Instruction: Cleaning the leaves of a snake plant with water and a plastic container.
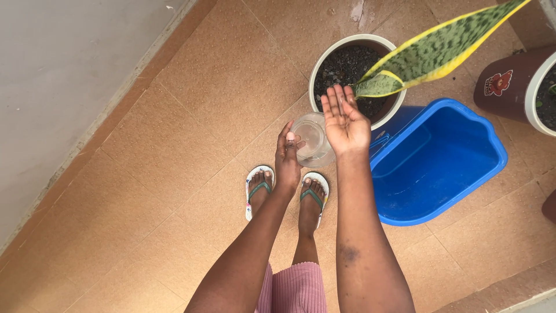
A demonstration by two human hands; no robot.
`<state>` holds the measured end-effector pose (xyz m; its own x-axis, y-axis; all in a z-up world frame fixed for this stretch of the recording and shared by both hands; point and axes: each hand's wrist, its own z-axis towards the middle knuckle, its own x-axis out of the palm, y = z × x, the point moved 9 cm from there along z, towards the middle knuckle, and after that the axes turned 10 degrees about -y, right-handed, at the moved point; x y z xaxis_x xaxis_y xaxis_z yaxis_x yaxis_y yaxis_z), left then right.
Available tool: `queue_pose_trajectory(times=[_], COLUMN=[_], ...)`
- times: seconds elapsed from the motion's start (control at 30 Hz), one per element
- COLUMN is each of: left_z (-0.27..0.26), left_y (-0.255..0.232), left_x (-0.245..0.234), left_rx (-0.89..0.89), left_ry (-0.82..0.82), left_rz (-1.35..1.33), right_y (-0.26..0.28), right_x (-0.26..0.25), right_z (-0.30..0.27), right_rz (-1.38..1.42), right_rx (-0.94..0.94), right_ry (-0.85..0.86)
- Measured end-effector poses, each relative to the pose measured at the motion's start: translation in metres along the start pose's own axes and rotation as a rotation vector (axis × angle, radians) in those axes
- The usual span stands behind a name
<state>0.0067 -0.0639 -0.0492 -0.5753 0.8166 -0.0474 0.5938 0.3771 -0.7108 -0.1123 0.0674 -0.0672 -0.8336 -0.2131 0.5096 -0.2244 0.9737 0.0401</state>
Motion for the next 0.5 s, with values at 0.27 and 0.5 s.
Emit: queue_pose_trajectory(times=[0.27, 0.5], left_z=[0.002, -0.001], left_y=[0.005, 0.000], left_x=[-0.001, 0.005], left_rx=[0.013, 0.016], left_ry=[-0.006, 0.014], left_rz=[0.066, 0.076], right_y=[0.018, 0.043], right_x=[-0.021, -0.022], right_z=[-0.010, -0.030], right_rz=[-0.107, -0.386], right_rx=[-0.040, -0.168], right_ry=[-0.048, -0.063])
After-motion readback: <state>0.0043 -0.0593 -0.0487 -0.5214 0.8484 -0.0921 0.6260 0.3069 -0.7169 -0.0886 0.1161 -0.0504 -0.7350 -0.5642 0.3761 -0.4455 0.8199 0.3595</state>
